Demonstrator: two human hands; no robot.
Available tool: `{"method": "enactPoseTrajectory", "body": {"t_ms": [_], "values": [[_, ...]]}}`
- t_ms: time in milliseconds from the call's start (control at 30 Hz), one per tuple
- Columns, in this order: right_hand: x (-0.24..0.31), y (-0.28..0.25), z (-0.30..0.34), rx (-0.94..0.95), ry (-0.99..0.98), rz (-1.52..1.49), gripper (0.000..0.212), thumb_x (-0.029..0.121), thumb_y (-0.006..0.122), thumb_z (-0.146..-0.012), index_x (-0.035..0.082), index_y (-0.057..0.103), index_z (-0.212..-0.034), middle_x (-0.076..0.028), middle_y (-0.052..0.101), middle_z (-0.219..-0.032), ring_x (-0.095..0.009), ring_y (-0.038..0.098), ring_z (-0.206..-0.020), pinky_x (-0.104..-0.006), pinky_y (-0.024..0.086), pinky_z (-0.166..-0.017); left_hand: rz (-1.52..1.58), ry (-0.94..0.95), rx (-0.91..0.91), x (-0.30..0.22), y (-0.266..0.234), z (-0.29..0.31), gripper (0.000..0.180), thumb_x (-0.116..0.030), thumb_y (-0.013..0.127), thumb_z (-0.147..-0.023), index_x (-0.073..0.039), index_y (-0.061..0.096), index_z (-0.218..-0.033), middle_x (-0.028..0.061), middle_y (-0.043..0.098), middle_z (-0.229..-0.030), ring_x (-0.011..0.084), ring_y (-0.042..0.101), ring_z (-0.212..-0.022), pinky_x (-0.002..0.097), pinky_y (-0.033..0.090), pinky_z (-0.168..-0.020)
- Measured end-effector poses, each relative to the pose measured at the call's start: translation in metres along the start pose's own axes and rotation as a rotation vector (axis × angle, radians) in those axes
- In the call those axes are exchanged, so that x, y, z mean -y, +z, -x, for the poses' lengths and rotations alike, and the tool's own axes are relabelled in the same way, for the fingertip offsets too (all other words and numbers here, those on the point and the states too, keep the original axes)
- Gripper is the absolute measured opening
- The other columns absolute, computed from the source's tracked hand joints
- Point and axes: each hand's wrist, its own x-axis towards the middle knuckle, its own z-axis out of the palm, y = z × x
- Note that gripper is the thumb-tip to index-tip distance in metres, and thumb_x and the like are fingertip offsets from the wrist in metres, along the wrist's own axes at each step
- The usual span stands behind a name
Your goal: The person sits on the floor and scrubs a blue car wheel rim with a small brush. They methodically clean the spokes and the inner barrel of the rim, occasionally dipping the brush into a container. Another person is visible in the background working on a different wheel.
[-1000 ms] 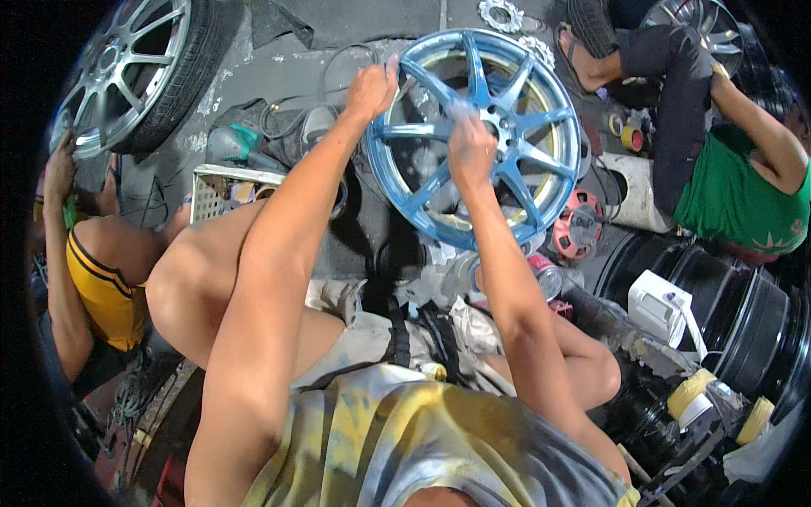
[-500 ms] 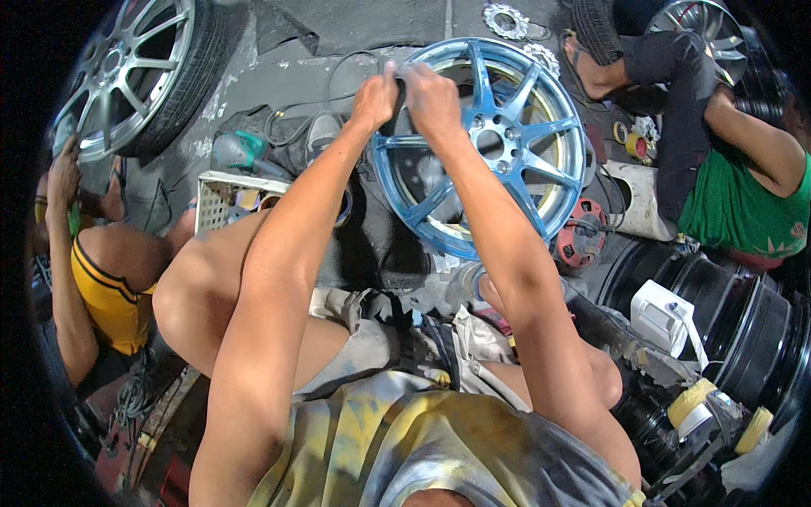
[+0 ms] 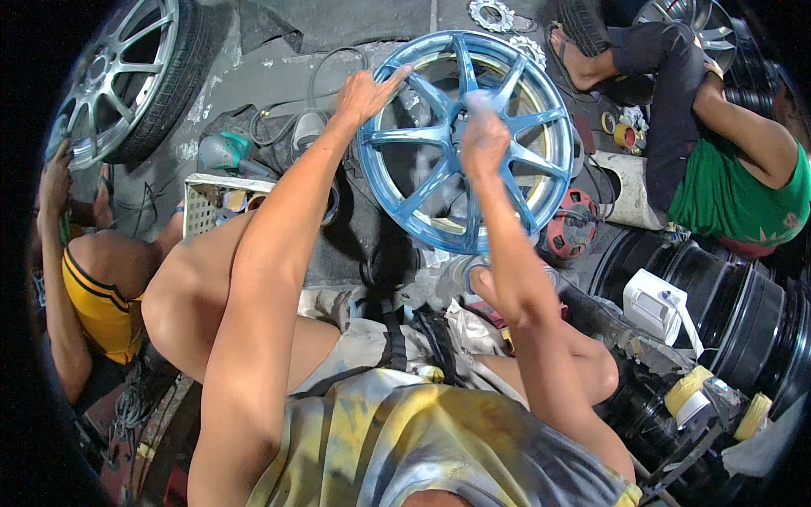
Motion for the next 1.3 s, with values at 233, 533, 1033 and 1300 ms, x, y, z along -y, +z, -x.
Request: {"method": "enactPoseTrajectory", "body": {"t_ms": [233,533,1033,1300], "values": [[0.030,-0.132,0.051,0.650,-0.030,-0.037,0.031,0.003,0.057,-0.087,0.008,0.074,-0.113,-0.021,0.072,-0.110,-0.042,0.070,-0.086,-0.0484,0.059,-0.078,-0.096,0.120,-0.161,-0.009,-0.010,0.014,0.086,-0.071,0.051,-0.093,0.009,0.067,-0.119,0.0309,0.066,-0.117,0.0460,0.062,-0.114,0.0534,0.050,-0.097],[-0.014,-0.257,0.117,0.495,0.657,-0.194,0.023,0.020,0.069,-0.092,0.003,0.076,-0.105,-0.010,0.075,-0.086,-0.019,0.070,-0.075,-0.0356,0.054,-0.070,-0.292,0.629,-0.035,-0.037,0.012,0.057,0.054,-0.048,0.053,-0.102,0.002,0.069,-0.111,0.0239,0.070,-0.108,0.0455,0.064,-0.105,0.0541,0.050,-0.092],[-0.059,-0.194,0.095,-0.149,0.960,-0.674,0.024,0.023,0.066,-0.095,0.002,0.075,-0.100,-0.006,0.074,-0.092,-0.014,0.067,-0.077,-0.0305,0.054,-0.074,0.320,-0.129,0.261,0.001,0.124,0.114,0.064,-0.051,0.062,-0.096,0.011,0.070,-0.108,0.0308,0.071,-0.110,0.0458,0.069,-0.106,0.0494,0.053,-0.090],[-0.005,-0.224,0.014,0.051,0.511,-0.148,0.039,0.030,0.071,-0.090,-0.004,0.071,-0.107,-0.010,0.076,-0.092,-0.020,0.068,-0.082,-0.0350,0.052,-0.079,-0.131,0.280,0.579,-0.061,0.100,0.175,0.049,-0.033,0.066,-0.091,0.009,0.068,-0.116,0.0342,0.063,-0.127,0.0472,0.062,-0.119,0.0499,0.048,-0.105]]}}
